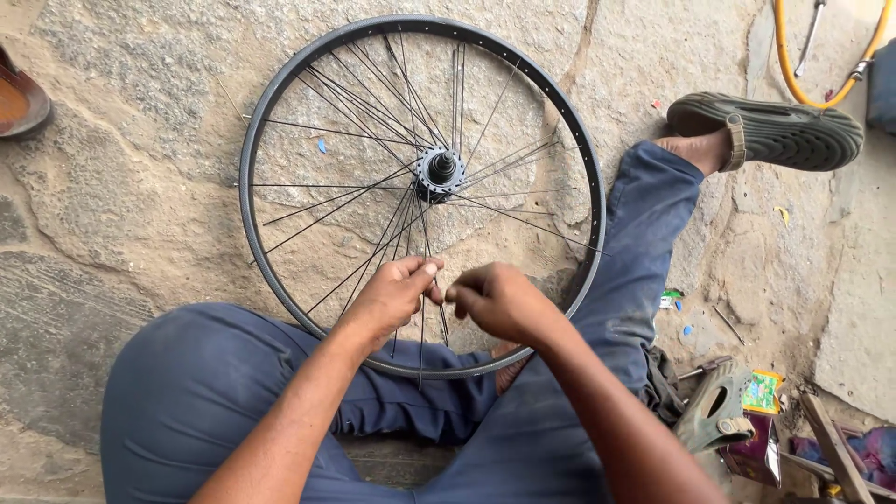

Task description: Threading bicycle spokes into a wheel hub and attaching them to a rim.

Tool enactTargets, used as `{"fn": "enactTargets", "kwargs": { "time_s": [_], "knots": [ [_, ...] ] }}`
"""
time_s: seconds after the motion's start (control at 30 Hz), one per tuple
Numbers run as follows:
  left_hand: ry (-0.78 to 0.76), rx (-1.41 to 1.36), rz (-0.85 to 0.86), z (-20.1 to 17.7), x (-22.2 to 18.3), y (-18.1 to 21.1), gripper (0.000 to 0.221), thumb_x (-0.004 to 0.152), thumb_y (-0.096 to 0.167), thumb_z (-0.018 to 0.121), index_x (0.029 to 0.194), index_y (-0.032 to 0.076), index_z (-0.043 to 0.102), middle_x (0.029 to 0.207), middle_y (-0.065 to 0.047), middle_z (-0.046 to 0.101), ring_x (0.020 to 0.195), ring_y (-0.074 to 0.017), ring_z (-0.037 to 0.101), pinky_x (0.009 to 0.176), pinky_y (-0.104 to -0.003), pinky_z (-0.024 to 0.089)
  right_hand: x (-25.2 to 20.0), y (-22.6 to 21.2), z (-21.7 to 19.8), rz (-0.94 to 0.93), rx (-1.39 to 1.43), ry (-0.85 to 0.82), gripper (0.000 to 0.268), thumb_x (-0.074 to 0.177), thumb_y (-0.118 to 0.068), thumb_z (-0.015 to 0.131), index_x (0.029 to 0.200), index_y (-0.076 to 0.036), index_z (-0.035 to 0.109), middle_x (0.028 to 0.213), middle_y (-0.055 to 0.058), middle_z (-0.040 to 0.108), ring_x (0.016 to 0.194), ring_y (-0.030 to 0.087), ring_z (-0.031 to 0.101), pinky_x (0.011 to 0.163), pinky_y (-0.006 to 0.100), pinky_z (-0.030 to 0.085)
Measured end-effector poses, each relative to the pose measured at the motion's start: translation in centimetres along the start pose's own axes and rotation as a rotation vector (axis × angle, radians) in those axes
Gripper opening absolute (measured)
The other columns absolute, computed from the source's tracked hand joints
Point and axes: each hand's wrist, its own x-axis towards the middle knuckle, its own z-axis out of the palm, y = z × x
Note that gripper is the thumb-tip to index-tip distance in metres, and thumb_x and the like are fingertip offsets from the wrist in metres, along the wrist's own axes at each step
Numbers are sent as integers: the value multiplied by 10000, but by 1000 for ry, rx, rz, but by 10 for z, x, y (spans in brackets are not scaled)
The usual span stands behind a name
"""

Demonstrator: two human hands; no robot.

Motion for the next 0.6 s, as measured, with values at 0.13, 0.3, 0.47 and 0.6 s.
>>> {"fn": "enactTargets", "kwargs": {
  "time_s": [0.13,0.3,0.47,0.6],
  "knots": [
    [17,78,96,-3,3,-19,310,1047,212,538,1260,43,686,695,13,620,512,-23,441,463,-197,357,81,57,36,221,1071,229,224,1029,-170,547,1167,-61,686,777,40,653,584,138,519,528,303,440],
    [20,52,-6,-1,-5,-1,298,1029,213,544,1251,57,669,662,23,608,444,-30,385,387,-213,286,164,103,43,86,1917,253,132,1071,-237,503,1067,-121,566,711,2,526,539,106,403,474,253,340],
    [18,64,-86,2,-10,6,298,1026,216,541,1264,81,659,662,33,592,450,-27,419,376,-205,336,184,99,29,58,2006,293,123,1027,-185,570,932,-108,583,613,-48,459,471,74,360,401,227,276],
    [17,81,-93,3,-6,-1,299,1028,222,546,1265,77,655,686,19,596,473,-35,445,390,-216,379,148,84,-15,197,1918,602,79,997,-130,594,945,-73,611,626,-40,475,486,65,375,416,215,301]
  ]
}}
